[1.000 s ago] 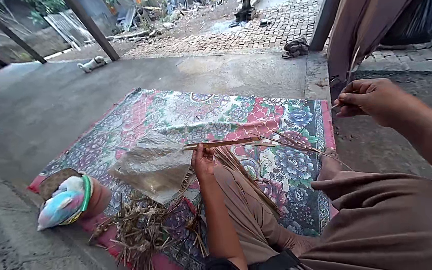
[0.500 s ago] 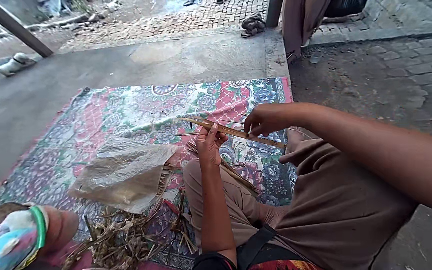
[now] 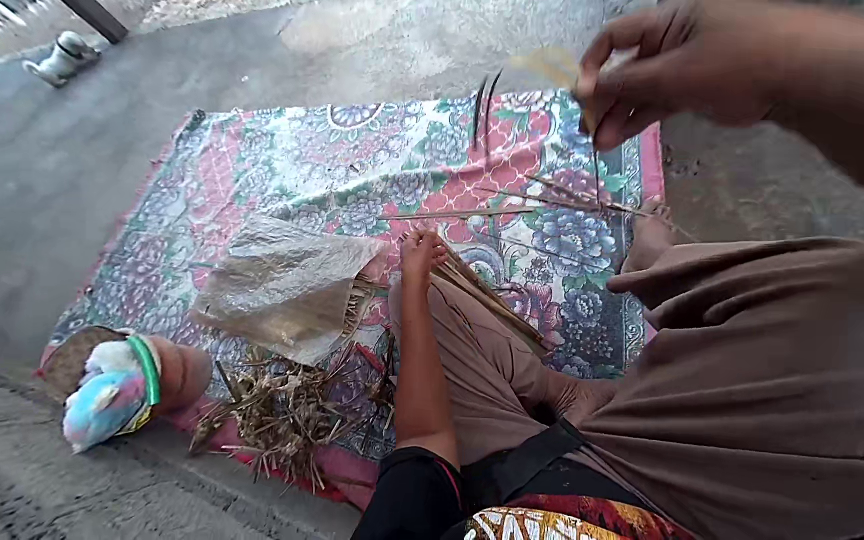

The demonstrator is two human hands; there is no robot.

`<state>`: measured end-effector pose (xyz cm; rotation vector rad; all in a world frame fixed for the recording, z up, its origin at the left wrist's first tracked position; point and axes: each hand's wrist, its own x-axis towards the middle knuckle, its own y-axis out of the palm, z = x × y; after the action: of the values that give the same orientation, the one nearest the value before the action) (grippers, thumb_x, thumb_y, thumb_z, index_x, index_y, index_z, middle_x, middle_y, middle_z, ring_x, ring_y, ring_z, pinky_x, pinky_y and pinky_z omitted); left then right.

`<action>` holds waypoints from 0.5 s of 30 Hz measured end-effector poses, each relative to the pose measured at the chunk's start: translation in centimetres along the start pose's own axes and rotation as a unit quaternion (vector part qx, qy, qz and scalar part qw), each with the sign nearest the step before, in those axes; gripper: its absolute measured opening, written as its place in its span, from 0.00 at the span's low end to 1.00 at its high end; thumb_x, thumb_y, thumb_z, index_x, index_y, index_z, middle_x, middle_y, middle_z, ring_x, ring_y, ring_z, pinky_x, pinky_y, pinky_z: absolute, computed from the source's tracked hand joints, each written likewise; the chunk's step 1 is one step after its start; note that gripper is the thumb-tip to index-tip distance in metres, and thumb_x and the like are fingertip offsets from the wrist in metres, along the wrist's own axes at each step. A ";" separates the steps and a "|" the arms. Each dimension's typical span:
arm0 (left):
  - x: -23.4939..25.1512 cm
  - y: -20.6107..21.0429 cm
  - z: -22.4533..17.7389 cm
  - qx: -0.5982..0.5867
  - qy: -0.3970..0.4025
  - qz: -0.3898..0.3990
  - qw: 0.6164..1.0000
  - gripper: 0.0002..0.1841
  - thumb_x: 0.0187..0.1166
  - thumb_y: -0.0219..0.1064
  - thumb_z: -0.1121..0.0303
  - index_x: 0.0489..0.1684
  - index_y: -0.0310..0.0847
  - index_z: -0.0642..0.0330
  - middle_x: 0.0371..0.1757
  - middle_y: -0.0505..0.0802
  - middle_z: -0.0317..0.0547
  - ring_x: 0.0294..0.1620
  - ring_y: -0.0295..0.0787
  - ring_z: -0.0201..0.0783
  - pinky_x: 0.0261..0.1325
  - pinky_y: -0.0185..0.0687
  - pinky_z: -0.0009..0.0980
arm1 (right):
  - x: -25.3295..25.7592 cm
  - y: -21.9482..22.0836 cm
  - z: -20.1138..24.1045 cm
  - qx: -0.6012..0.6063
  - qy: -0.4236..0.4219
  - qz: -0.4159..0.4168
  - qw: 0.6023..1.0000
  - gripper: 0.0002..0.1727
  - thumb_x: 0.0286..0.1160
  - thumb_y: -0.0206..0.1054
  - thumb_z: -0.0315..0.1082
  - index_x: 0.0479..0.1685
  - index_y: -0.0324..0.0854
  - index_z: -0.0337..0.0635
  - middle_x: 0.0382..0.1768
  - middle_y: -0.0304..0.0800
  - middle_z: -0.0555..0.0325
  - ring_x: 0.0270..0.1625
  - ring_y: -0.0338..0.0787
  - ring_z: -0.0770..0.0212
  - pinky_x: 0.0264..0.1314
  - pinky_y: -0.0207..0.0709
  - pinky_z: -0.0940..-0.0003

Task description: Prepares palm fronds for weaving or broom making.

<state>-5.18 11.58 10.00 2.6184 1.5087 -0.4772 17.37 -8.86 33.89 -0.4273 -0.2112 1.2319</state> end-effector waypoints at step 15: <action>-3.5 8.1 10.6 0.621 -0.157 0.216 0.737 0.29 0.79 0.67 0.48 0.62 0.84 0.68 0.68 0.86 0.66 0.72 0.82 0.61 0.68 0.75 0.64 | -0.7 7.0 -1.6 0.287 0.055 0.107 0.950 0.09 0.83 0.53 0.15 0.46 0.69 0.40 0.37 0.91 0.53 0.34 0.95 0.62 0.43 0.92 0.69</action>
<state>-2.26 2.22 0.37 3.1584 0.3194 -2.3384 11.71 -7.95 29.53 -0.0083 0.2956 1.4093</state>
